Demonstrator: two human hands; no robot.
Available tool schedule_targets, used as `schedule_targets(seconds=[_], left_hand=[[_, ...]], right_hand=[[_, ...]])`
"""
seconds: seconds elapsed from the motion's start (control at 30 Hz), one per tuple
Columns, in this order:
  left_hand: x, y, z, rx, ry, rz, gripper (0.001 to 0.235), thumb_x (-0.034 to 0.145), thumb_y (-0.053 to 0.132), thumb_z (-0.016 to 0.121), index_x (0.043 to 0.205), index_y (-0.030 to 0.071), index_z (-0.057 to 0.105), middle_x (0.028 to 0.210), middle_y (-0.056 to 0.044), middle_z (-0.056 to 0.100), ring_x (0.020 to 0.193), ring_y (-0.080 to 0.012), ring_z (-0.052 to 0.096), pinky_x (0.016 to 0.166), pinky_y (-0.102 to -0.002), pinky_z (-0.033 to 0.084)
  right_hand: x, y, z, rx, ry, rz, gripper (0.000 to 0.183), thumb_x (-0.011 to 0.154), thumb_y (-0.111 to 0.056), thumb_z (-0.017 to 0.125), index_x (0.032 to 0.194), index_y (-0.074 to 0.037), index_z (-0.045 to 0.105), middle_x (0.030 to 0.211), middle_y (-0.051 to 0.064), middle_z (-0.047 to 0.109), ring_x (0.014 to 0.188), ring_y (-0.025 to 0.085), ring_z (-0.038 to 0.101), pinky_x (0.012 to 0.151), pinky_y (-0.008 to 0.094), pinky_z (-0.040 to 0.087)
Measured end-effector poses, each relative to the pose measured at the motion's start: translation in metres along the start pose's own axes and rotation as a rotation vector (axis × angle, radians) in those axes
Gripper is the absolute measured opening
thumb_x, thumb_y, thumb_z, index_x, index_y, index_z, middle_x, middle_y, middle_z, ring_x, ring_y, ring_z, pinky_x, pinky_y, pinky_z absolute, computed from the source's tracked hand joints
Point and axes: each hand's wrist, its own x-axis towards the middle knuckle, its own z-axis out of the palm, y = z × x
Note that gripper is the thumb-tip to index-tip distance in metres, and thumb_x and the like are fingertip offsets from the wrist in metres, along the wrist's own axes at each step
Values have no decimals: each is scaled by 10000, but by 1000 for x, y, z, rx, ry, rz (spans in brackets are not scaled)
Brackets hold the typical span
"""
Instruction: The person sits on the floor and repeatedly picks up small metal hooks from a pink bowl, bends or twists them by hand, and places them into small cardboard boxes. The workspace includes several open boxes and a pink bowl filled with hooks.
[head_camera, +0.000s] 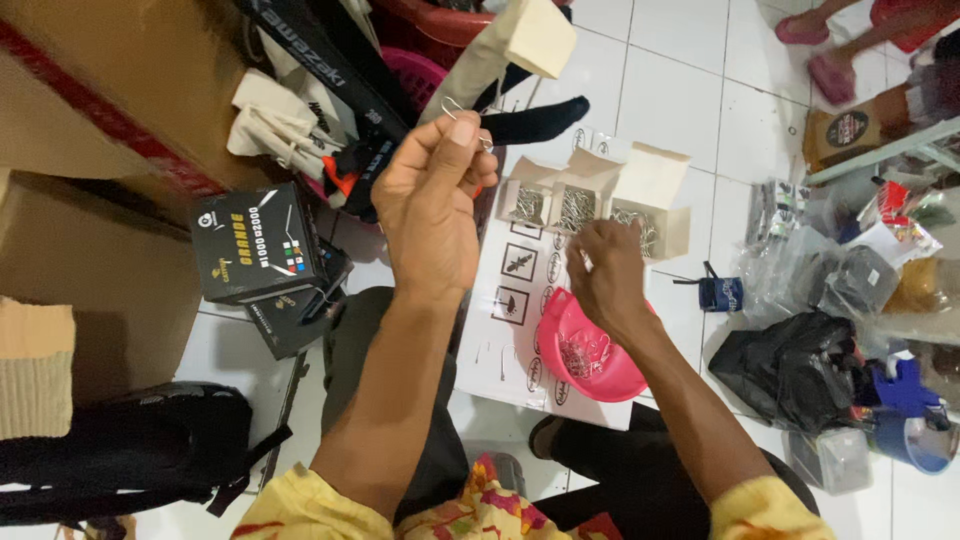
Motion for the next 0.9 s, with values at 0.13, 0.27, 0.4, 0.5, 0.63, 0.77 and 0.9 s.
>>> schedule_targets(seconds=[0.13,0.27,0.4,0.5,0.63,0.77,0.9], left_hand=[[6,8,-7,-17,19,-7,257,908,153,766,1082,-28,712,887,-148,729,722,-141,722,673,-231,611],[10,13,-11,-59,30,-28,249,916,159,762,1082,-20,715,892,-140,722,727,-128,709,683,-223,601],[12,19,-10,-119,39,-44,257,913,152,768,1091,-26,716,898,-149,723,735,-143,715,681,-236,605],[14,16,-10,-138,52,-53,259,909,151,774,1088,-27,716,900,-141,726,733,-137,718,685,-233,608],[11,18,-9,-130,41,-49,253,912,144,771,1087,-31,719,899,-143,725,739,-134,709,688,-236,597],[12,16,-10,-131,37,-50,247,909,142,770,1083,-25,717,894,-146,727,725,-138,714,677,-233,599],[12,8,-13,-86,26,-41,232,912,155,754,1059,-17,704,879,-138,715,708,-136,702,667,-229,594]], right_hand=[[39,7,57,-272,-67,-17,55,769,-110,760,765,-89,709,837,125,629,819,351,594,1018,626,370],[61,13,92,-449,-137,90,74,833,-170,690,834,-130,752,892,108,654,890,335,619,1117,659,267],[74,22,107,-567,-222,127,160,850,-241,672,851,-119,776,895,138,658,900,357,632,1138,714,211],[85,-3,97,-612,-265,169,199,862,-218,654,895,-78,791,929,176,680,912,374,654,1127,691,262],[76,14,116,-594,-263,198,196,865,-205,640,864,-73,785,904,185,662,916,408,645,1119,715,239],[65,27,110,-488,-179,165,156,846,-256,720,887,-125,794,933,140,655,914,369,653,1111,656,313],[55,-2,31,33,-102,196,117,952,-118,676,1025,-92,764,1014,145,615,818,380,680,779,523,571]])
